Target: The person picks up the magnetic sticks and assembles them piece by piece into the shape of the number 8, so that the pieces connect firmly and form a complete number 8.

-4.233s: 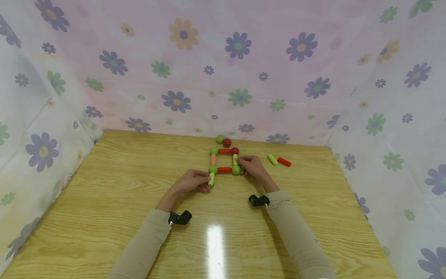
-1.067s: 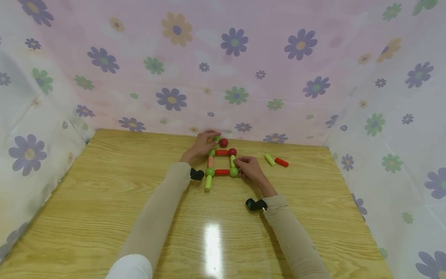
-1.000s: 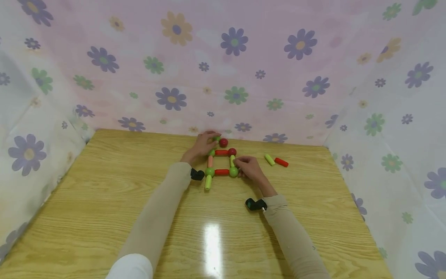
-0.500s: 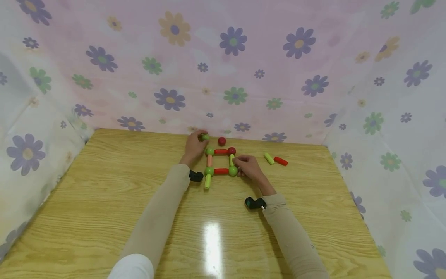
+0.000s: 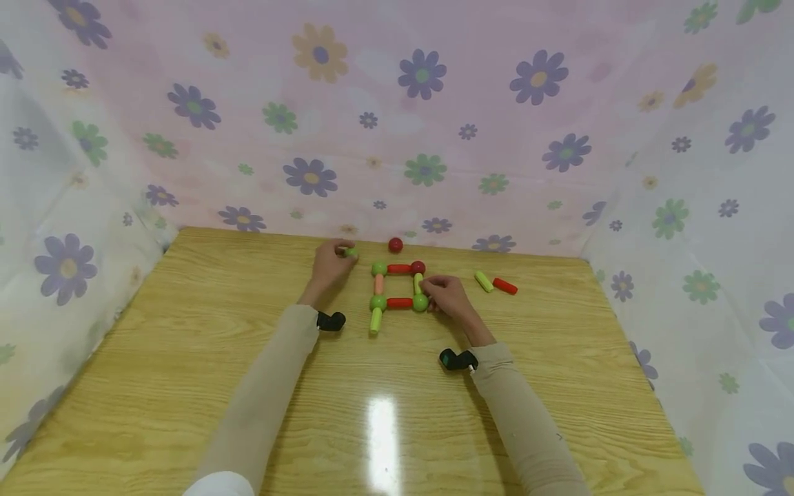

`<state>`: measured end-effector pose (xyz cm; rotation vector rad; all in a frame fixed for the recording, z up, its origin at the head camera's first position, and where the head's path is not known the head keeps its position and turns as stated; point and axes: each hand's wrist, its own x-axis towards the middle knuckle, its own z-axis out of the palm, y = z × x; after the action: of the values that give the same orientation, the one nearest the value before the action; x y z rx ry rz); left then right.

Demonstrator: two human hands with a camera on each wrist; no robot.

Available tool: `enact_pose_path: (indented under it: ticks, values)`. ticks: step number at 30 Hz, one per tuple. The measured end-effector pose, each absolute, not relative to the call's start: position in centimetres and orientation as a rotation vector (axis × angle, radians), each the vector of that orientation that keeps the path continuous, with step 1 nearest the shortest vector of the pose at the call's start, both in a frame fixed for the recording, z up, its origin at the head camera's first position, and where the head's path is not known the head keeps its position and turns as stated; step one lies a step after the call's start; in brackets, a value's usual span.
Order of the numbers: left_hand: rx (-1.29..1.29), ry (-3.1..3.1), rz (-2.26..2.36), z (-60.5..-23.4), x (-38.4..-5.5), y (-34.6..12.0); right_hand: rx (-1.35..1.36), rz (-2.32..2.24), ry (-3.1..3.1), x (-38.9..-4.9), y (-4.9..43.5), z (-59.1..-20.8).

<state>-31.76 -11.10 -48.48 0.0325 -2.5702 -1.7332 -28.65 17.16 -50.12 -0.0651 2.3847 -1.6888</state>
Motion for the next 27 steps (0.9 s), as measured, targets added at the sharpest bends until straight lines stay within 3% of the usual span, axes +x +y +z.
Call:
enact_pose_path:
  ticks: [15,27]
  values:
    - [-0.241,-2.930,-1.627,-47.0,-27.8,-14.4,-0.032,-1.684,2.339,-28.7,17.1,-49.2]
    - [-0.284,-3.030,-1.800,-47.3,-24.4,-16.0,0.051,-1.699,2.424,-28.7,16.2,-50.0]
